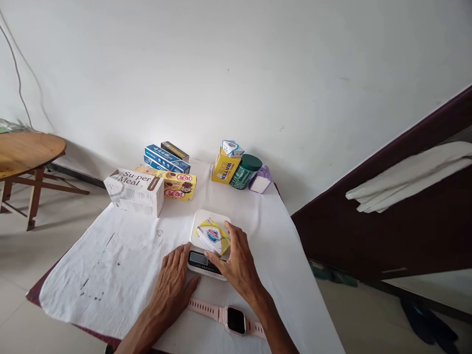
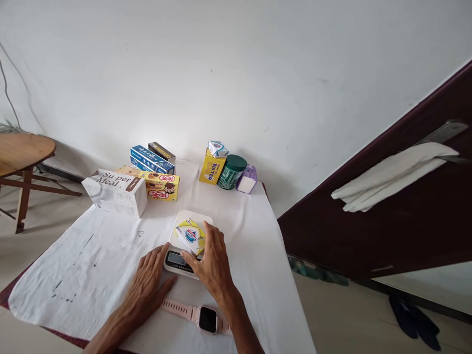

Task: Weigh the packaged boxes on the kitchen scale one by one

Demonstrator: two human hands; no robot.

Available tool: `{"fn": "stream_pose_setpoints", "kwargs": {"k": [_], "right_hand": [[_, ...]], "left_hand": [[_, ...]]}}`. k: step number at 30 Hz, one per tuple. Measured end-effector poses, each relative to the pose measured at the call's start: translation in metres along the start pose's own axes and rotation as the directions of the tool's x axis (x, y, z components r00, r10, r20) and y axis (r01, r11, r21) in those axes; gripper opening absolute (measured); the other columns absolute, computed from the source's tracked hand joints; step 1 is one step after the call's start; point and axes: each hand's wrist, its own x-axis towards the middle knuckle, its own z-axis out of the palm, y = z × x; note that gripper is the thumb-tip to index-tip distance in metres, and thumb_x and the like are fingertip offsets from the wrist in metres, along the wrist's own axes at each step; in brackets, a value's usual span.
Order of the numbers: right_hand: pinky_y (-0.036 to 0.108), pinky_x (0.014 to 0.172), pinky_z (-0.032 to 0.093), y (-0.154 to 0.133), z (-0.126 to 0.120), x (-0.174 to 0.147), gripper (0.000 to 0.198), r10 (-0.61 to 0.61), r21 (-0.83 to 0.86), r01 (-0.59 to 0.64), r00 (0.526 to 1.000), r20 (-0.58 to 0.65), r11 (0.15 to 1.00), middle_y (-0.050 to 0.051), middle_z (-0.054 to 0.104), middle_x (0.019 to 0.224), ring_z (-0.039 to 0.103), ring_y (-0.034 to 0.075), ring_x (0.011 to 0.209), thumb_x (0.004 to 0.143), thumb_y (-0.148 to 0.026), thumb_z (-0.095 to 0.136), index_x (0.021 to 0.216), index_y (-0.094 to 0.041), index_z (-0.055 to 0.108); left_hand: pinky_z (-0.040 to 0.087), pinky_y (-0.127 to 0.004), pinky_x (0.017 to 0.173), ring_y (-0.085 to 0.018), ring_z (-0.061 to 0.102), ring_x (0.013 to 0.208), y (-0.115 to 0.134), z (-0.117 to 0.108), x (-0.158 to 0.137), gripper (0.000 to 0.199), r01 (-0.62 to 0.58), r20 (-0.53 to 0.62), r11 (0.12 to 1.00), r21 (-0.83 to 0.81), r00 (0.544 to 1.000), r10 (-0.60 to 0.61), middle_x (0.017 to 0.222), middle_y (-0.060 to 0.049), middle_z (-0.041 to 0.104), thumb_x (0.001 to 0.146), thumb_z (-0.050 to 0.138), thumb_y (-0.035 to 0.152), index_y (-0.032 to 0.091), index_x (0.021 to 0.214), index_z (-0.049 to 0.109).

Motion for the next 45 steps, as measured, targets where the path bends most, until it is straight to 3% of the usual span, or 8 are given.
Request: {"fn": "stream_pose_setpoints", "kwargs": {"k": [5,11,15,19,23,31,42,45], "right_hand": [[0.054,0.102,0.053,0.001,-0.022,0.004,0.073,0.107,0.037,-0.108,0.994,0.032,0.993,0.015,0.059,0.133,0.056,0.034,0.125,0.080,-0.050,0.078,0.140,-0.023,0.046],[0.054,0.090,0.060,0.002,-0.002,-0.002,0.055,0.126,0.102,-0.126,0.992,0.000,0.987,0.010,0.069,0.112,0.067,0.034,0.105,0.075,-0.030,0.074,0.128,-0.027,0.059],[0.048,0.076,0.063,0.011,-0.011,0.015,0.048,0.187,0.147,-0.175,0.980,-0.070,0.974,0.010,0.070,0.113,0.070,0.033,0.099,0.077,-0.040,0.073,0.122,-0.028,0.061],[0.045,0.075,0.060,0.038,-0.048,0.072,0.058,0.324,0.108,-0.305,0.904,-0.278,0.946,0.016,0.068,0.122,0.069,0.032,0.098,0.080,-0.056,0.070,0.125,-0.019,0.061],[0.049,0.100,0.050,0.078,-0.075,0.163,0.057,0.346,-0.064,-0.428,0.801,-0.488,0.901,0.019,0.068,0.122,0.064,0.035,0.112,0.072,-0.047,0.073,0.118,-0.013,0.064],[0.051,0.103,0.044,0.136,-0.051,0.290,0.048,0.404,-0.103,-0.516,0.766,-0.500,0.851,0.024,0.063,0.122,0.056,0.037,0.118,0.070,-0.032,0.068,0.113,-0.011,0.059],[0.060,0.101,0.043,0.142,-0.040,0.291,0.071,0.369,-0.146,-0.476,0.812,-0.451,0.867,0.026,0.055,0.132,0.047,0.043,0.126,0.068,-0.050,0.073,0.124,-0.012,0.053],[0.064,0.107,0.037,0.115,-0.042,0.270,0.076,0.184,-0.177,-0.325,0.821,-0.541,0.929,0.026,0.047,0.141,0.041,0.043,0.133,0.077,-0.059,0.066,0.135,-0.012,0.047]], "left_hand": [[0.044,-0.050,0.108,-0.032,0.051,0.134,-0.003,0.004,0.000,0.079,-0.002,0.003,0.999,0.038,1.000,0.002,0.148,-0.016,0.052,0.095,0.060,0.022,0.022,0.161,0.017],[0.046,-0.050,0.107,-0.032,0.053,0.133,-0.009,0.012,-0.002,0.076,-0.025,-0.049,0.995,0.096,0.998,0.029,0.148,-0.016,0.053,0.097,0.057,0.025,0.022,0.162,0.017],[0.048,-0.048,0.104,-0.031,0.056,0.131,-0.010,0.012,0.000,0.075,-0.047,-0.060,0.991,0.125,0.997,0.055,0.146,-0.016,0.056,0.099,0.055,0.029,0.021,0.162,0.018],[0.048,-0.046,0.101,-0.031,0.058,0.128,-0.010,0.013,0.002,0.074,-0.056,-0.077,0.986,0.155,0.995,0.069,0.144,-0.015,0.059,0.099,0.053,0.030,0.020,0.163,0.017],[0.049,-0.043,0.098,-0.030,0.060,0.125,-0.012,0.016,0.004,0.074,-0.067,-0.104,0.981,0.181,0.991,0.086,0.140,-0.015,0.061,0.098,0.052,0.030,0.018,0.163,0.019],[0.049,-0.040,0.096,-0.030,0.062,0.124,-0.019,0.021,0.004,0.079,-0.074,-0.062,0.978,0.194,0.994,0.088,0.139,-0.014,0.064,0.099,0.053,0.038,0.017,0.165,0.014],[0.047,-0.043,0.101,-0.032,0.058,0.129,-0.016,0.021,0.004,0.084,-0.031,0.012,0.993,0.115,0.999,0.030,0.145,-0.014,0.060,0.099,0.057,0.037,0.021,0.166,0.009],[0.046,-0.044,0.102,-0.033,0.057,0.130,-0.013,0.022,0.004,0.085,-0.024,-0.015,0.996,0.081,1.000,0.025,0.145,-0.015,0.059,0.098,0.057,0.035,0.019,0.166,0.008]]}}
